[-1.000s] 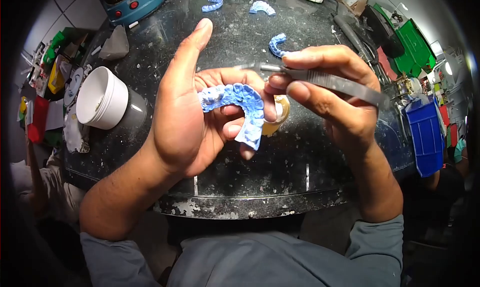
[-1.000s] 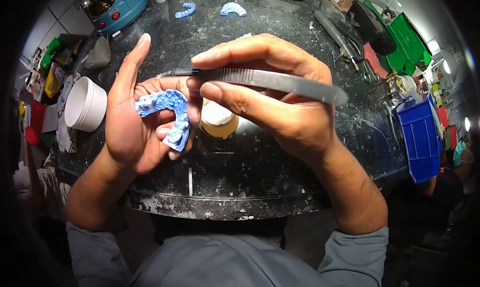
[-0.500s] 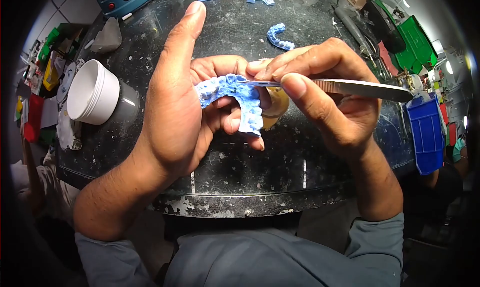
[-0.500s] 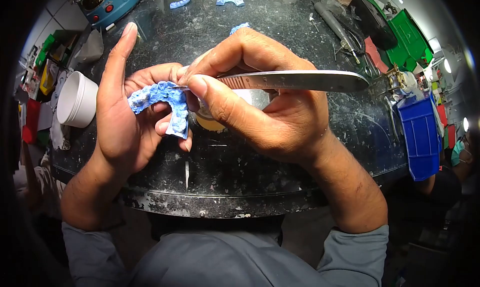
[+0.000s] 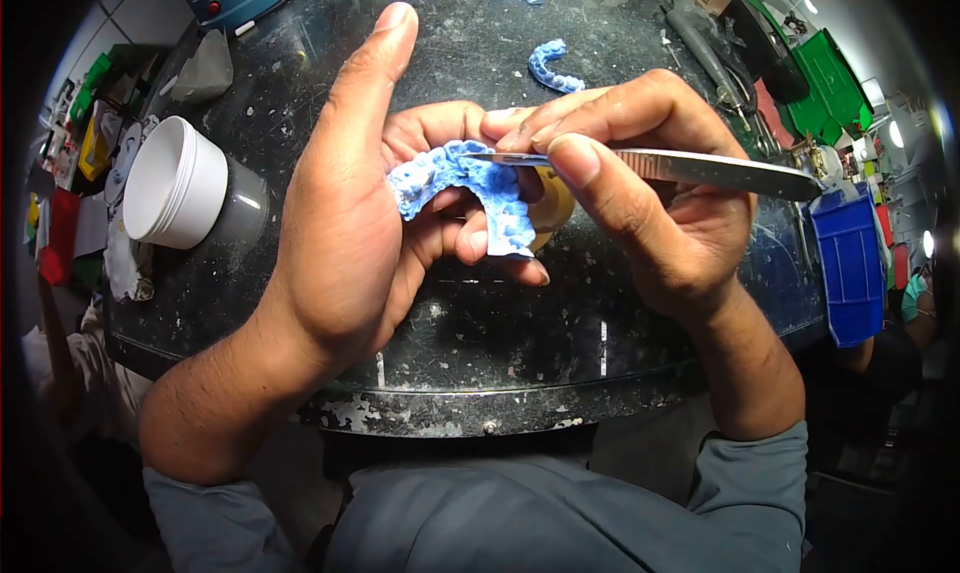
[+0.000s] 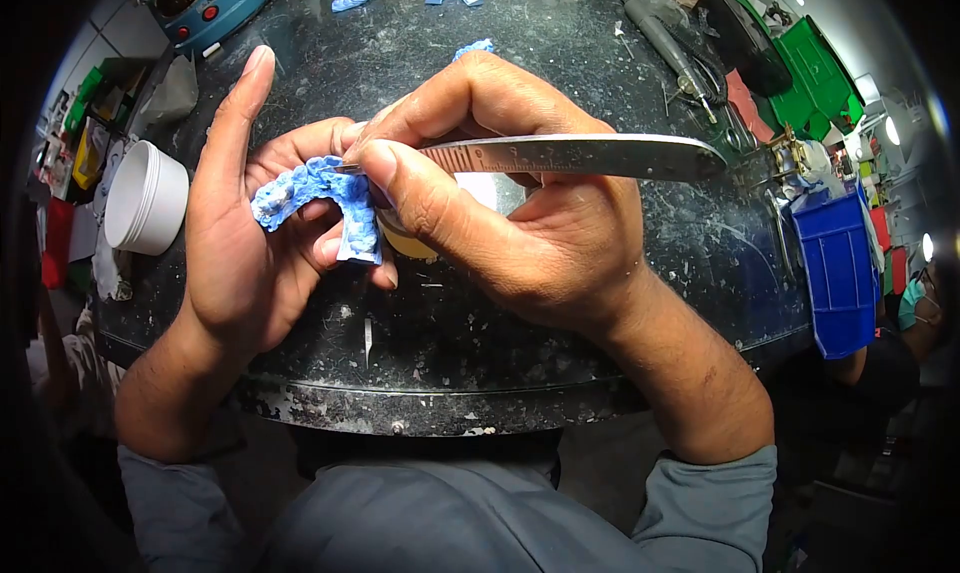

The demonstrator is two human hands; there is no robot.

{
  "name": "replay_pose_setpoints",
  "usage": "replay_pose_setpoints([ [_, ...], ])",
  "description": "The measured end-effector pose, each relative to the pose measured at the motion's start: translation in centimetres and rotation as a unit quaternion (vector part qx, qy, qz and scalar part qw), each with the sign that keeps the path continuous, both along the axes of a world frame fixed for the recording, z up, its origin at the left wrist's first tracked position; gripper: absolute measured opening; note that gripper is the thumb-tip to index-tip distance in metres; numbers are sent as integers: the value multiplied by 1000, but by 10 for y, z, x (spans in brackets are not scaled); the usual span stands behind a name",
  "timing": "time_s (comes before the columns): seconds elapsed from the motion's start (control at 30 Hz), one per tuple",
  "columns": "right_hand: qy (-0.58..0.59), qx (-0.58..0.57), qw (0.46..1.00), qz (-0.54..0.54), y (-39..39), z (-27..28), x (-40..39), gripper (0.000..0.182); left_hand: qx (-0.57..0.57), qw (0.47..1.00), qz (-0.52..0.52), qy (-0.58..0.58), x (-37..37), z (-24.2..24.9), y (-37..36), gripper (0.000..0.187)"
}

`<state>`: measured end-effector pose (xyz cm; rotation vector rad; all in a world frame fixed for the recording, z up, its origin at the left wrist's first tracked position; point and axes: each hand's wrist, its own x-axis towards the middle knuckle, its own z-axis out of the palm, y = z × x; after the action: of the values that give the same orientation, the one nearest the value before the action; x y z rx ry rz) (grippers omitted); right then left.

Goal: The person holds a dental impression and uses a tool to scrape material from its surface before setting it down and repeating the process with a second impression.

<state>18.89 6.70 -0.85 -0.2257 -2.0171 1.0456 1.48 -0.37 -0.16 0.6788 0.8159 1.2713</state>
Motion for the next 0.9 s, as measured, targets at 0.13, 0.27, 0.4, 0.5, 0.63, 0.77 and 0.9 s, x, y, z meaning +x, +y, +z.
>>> replay_pose_setpoints([
  [0.13,8,-21,1000,-2,-2,0,-1,7,-3,1000,3,2,0,-1,0,78],
  [0.27,3,-37,999,-6,-4,1,-1,8,2,1000,15,21,2,-1,-1,79],
  [0.4,5,-73,997,-5,-7,2,-3,8,19,1000,3,21,3,1,0,79],
  [0.5,23,-85,996,14,-10,1,-5,8,-16,999,30,31,7,4,-1,79],
  [0.63,46,-132,989,40,-9,0,-5,8,20,998,54,-16,13,4,-6,80],
  [0.77,53,-38,998,27,-3,-2,-1,10,-40,997,45,-42,9,16,-4,83],
  [0.9,62,76,995,-8,0,2,0,18,-10,1000,27,-6,5,14,-6,93],
])
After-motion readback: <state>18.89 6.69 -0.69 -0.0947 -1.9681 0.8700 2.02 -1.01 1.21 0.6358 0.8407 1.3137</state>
